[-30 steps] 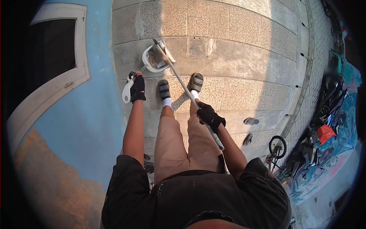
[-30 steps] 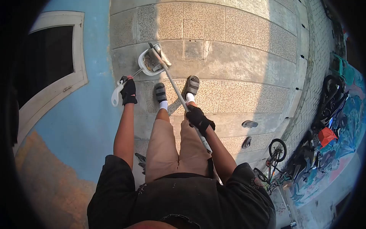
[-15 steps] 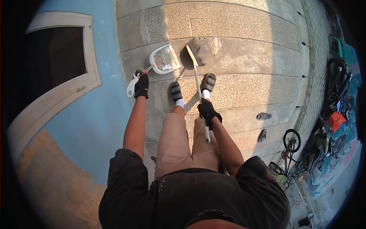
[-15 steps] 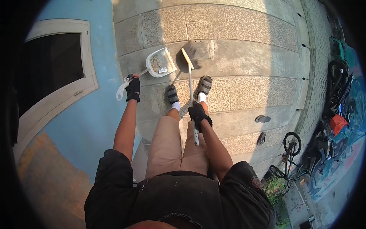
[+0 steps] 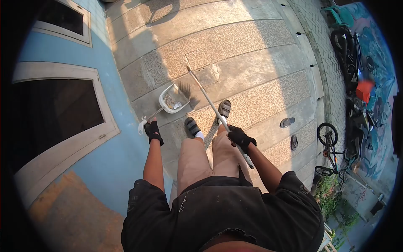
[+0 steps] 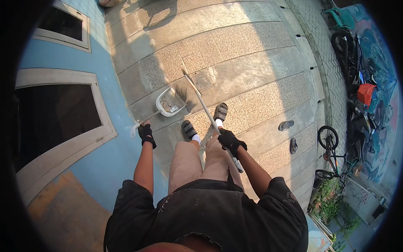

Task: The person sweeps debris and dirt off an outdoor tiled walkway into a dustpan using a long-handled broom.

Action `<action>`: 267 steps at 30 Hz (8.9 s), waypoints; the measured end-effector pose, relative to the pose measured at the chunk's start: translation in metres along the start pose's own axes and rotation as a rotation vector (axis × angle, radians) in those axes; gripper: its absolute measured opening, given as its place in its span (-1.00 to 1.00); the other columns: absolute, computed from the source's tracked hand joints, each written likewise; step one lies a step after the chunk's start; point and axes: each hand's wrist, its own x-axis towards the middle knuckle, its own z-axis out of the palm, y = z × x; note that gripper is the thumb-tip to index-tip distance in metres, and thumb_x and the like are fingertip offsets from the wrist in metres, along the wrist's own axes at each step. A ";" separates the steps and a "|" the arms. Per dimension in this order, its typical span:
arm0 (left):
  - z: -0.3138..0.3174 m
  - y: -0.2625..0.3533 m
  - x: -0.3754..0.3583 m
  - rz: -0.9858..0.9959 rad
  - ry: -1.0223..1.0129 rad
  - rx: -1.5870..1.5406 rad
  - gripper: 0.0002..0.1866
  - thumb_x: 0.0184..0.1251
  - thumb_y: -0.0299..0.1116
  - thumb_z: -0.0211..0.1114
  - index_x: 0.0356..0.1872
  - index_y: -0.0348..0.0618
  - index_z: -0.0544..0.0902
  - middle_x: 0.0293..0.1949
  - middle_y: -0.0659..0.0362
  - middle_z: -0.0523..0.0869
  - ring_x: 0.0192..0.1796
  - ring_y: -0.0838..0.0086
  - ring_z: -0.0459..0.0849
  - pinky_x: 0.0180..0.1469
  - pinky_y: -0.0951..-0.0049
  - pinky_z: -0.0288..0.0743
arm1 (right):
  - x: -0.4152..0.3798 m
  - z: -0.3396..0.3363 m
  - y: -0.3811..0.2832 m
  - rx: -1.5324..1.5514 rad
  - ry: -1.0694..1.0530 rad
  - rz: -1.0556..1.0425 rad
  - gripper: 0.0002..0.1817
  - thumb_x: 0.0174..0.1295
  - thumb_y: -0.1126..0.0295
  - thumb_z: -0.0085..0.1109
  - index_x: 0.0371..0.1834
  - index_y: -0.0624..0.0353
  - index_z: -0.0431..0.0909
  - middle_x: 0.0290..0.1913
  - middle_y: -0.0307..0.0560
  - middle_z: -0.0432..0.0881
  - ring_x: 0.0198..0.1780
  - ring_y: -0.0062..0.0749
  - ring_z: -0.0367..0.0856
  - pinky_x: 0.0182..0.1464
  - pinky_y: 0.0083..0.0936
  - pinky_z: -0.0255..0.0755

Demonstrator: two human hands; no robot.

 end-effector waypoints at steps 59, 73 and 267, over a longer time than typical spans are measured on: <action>0.599 0.546 -0.455 0.401 -1.850 0.366 -0.75 0.33 -0.37 0.14 -0.02 -0.21 0.56 -0.11 0.25 0.68 -0.06 0.58 0.60 -0.04 0.52 0.48 | -0.087 -0.515 -0.044 1.562 -0.112 -0.137 -0.85 0.32 0.37 0.04 -0.36 0.14 0.32 -0.53 -0.30 0.38 -0.65 -0.66 0.30 -0.64 -0.67 0.23; 0.817 0.505 -0.609 0.295 -1.543 0.372 -0.75 0.36 -0.42 0.08 -0.01 -0.28 0.52 -0.11 0.12 0.70 -0.03 0.48 0.63 0.01 0.50 0.46 | -0.025 -0.909 -0.009 0.914 0.481 -0.125 -0.40 0.27 0.38 0.08 0.36 0.09 0.10 -0.63 -0.27 0.34 -0.68 -0.55 0.31 -0.69 -0.50 0.26; 1.097 0.717 -0.520 -0.939 -0.817 -1.000 -0.87 0.30 -0.22 0.05 -0.35 0.00 0.37 -0.66 0.33 0.34 -0.68 0.57 0.28 -0.60 0.52 0.29 | -0.065 -0.990 -0.451 0.545 -0.382 -0.211 -0.84 0.18 0.54 -0.04 -0.23 0.15 0.21 -0.54 -0.26 0.30 -0.59 -0.57 0.30 -0.52 -0.47 0.34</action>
